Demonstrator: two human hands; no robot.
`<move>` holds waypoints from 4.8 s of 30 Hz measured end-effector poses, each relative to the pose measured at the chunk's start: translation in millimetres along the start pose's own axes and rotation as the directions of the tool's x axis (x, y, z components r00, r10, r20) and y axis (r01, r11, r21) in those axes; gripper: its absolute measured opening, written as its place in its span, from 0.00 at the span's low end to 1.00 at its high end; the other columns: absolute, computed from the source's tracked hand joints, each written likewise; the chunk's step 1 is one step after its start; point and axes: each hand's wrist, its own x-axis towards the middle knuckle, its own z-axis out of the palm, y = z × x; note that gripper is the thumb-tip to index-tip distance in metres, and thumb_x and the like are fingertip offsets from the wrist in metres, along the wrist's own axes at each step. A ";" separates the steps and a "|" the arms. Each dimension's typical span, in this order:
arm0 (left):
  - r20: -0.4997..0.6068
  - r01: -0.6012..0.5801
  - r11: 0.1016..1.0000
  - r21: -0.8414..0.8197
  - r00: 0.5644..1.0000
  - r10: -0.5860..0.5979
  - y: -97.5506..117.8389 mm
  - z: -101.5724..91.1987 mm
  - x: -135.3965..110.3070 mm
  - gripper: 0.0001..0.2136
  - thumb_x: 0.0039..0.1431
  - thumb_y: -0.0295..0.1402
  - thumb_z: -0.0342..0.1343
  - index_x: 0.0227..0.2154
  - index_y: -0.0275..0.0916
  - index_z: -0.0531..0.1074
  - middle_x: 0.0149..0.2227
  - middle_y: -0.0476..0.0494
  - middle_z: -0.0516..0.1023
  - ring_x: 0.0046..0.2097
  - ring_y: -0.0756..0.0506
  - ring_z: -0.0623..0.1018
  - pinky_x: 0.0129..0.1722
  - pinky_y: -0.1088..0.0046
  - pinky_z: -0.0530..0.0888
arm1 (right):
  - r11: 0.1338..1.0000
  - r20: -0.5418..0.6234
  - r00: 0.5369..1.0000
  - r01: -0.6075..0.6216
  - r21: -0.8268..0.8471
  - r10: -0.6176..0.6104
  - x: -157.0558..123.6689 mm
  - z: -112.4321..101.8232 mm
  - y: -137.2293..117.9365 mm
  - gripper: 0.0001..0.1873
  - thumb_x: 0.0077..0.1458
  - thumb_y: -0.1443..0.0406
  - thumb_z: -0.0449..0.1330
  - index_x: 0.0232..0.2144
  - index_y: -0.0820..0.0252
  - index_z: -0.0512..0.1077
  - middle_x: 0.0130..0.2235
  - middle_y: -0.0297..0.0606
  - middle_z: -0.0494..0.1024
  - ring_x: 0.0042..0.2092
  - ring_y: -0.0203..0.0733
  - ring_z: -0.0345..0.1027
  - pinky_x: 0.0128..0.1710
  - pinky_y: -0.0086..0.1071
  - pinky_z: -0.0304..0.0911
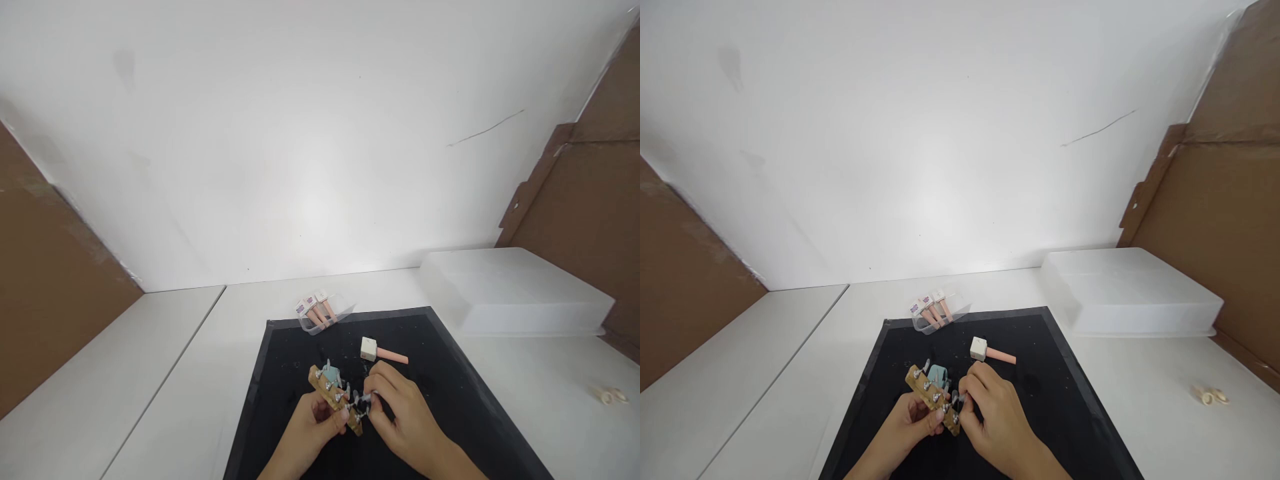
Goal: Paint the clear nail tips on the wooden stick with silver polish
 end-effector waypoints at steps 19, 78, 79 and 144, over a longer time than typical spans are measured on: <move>-0.019 0.047 0.998 0.030 0.999 -0.046 5.3 0.8 -0.6 0.19 0.46 0.45 0.57 0.31 0.31 0.70 0.23 0.48 0.69 0.25 0.52 0.67 0.28 0.75 0.64 | 0.999 -0.019 0.999 0.028 -0.042 -0.029 -2.2 3.4 4.1 0.11 0.50 0.74 0.49 0.32 0.58 0.67 0.31 0.39 0.70 0.31 0.40 0.67 0.28 0.30 0.62; -0.116 0.160 0.987 -0.028 0.980 -0.162 23.2 7.6 -6.5 0.27 0.42 0.52 0.56 0.35 0.30 0.67 0.22 0.48 0.70 0.26 0.51 0.70 0.28 0.73 0.64 | 0.996 -0.106 0.993 0.060 0.069 -0.052 -0.3 -1.8 1.6 0.08 0.51 0.74 0.49 0.27 0.59 0.66 0.26 0.36 0.68 0.26 0.38 0.63 0.23 0.28 0.58; -0.112 0.160 0.986 -0.033 0.980 -0.163 22.8 7.8 -7.0 0.27 0.42 0.52 0.56 0.36 0.30 0.67 0.22 0.48 0.70 0.26 0.50 0.71 0.28 0.73 0.64 | 0.996 -0.107 0.993 0.061 0.061 -0.055 -0.4 -1.0 2.2 0.08 0.50 0.74 0.49 0.28 0.59 0.66 0.26 0.37 0.69 0.26 0.38 0.64 0.24 0.29 0.59; -0.014 0.234 0.926 -0.297 0.968 -0.249 22.8 5.8 -12.6 0.23 0.42 0.48 0.60 0.34 0.34 0.67 0.20 0.49 0.72 0.23 0.50 0.73 0.28 0.73 0.65 | 0.989 -0.154 0.985 -0.061 0.133 0.082 2.0 1.1 0.6 0.08 0.53 0.72 0.51 0.28 0.57 0.68 0.27 0.36 0.70 0.25 0.37 0.65 0.21 0.26 0.60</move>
